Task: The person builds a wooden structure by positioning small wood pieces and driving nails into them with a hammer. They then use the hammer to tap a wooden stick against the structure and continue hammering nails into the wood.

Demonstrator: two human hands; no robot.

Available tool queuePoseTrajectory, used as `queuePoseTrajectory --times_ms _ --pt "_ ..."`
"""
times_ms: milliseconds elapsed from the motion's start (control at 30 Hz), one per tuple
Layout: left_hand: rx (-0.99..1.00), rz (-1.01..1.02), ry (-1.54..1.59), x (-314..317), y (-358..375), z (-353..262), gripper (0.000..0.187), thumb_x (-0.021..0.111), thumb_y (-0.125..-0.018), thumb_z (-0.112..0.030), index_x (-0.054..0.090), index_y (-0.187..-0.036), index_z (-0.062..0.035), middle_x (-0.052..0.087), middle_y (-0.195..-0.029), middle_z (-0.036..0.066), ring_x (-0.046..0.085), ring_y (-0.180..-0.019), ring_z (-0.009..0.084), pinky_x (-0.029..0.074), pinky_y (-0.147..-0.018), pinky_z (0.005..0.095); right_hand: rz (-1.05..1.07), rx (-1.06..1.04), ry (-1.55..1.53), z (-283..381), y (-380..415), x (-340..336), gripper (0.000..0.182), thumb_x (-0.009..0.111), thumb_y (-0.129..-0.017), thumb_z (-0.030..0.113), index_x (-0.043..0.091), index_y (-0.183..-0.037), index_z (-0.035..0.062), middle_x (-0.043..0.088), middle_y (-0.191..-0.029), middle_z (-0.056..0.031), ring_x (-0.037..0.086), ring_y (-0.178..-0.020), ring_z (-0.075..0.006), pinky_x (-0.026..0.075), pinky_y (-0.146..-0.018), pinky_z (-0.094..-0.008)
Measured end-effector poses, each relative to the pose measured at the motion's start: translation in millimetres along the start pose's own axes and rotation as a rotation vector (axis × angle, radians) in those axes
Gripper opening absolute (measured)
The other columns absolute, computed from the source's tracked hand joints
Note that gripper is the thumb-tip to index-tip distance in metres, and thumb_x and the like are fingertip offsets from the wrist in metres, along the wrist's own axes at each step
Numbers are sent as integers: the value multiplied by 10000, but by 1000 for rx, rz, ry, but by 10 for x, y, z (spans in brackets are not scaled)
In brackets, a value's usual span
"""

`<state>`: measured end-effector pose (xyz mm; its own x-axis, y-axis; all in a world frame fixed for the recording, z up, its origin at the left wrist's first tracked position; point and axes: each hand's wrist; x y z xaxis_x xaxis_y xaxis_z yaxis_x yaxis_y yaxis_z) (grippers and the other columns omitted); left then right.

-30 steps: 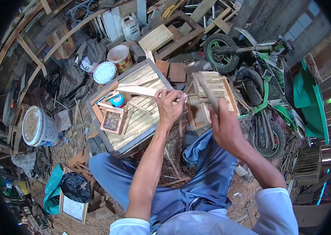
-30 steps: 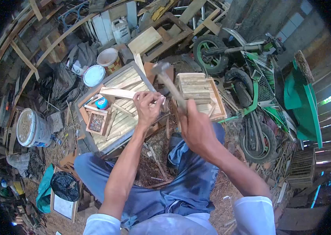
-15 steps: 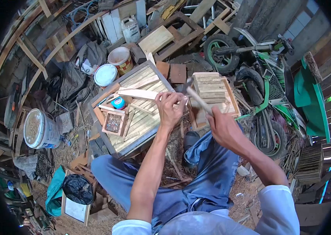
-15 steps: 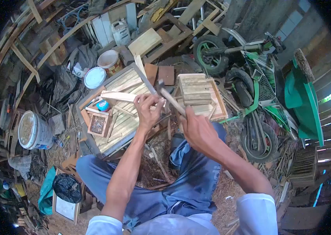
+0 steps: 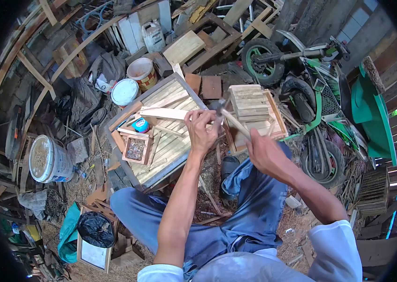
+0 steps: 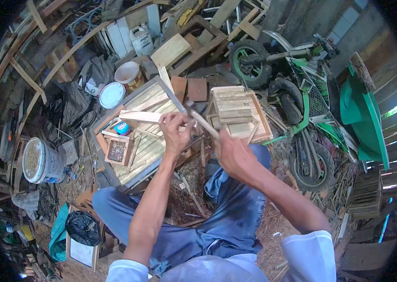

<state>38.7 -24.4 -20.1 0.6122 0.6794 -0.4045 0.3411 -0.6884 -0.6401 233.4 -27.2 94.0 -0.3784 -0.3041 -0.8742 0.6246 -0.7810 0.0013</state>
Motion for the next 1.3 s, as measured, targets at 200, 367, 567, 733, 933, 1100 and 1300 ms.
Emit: queuePoseTrajectory --times_ms 200,367,567,733,933,1100,1300 --pt "2 -12 12 23 -5 11 120 731 -774 -178 660 -713 -104 691 -830 -12 586 -894 173 279 -961 394 -83 88 -155 313 -61 -260 217 500 -954 161 402 -966 -32 570 -638 -311 565 -648 -534 420 -578 -597" --pt "17 -2 -13 2 -20 34 101 732 -774 -177 676 -730 -106 695 -836 -7 588 -906 175 277 -965 400 10 4 -9 -57 -23 2 206 479 -972 187 397 -975 -3 555 -647 -327 560 -681 -538 411 -562 -585" --pt "10 -7 -9 34 20 38 133 741 -771 -187 661 -722 -94 692 -837 13 588 -914 185 285 -961 401 -72 117 -167 241 -56 -145 192 475 -958 163 412 -997 -14 581 -679 -324 568 -697 -539 432 -608 -604" --pt "14 3 3 9 -21 26 141 740 -771 -192 653 -719 -94 687 -831 1 575 -881 187 285 -960 398 24 114 -39 174 -91 -212 194 487 -961 167 412 -1008 -5 589 -689 -313 571 -708 -536 434 -609 -597" --pt "1 -1 -35 6 -33 13 132 731 -777 -195 656 -734 -96 683 -825 -9 574 -864 179 287 -958 394 18 61 29 -15 -2 84 263 475 -979 217 416 -1014 -37 569 -665 -325 572 -697 -535 435 -587 -577" --pt "-10 52 -15 -28 -46 -8 101 684 -822 -202 696 -839 -103 688 -858 11 590 -902 184 290 -962 394 50 191 -155 155 -70 -269 276 475 -980 225 446 -971 -48 575 -701 -346 572 -733 -539 434 -637 -582" --pt "-49 193 46 -187 -132 16 153 544 -906 -152 666 -980 -99 695 -923 26 613 -947 208 305 -968 409 -68 289 -254 62 120 -224 248 506 -961 201 475 -990 -44 572 -705 -281 577 -714 -436 439 -638 -501"
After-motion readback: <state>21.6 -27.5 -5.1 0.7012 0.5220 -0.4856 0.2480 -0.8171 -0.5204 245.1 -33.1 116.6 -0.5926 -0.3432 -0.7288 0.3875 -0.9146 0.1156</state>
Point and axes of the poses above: each hand's wrist, its own y-axis away from the middle knuckle, its own x-axis out of the palm, z = x × y
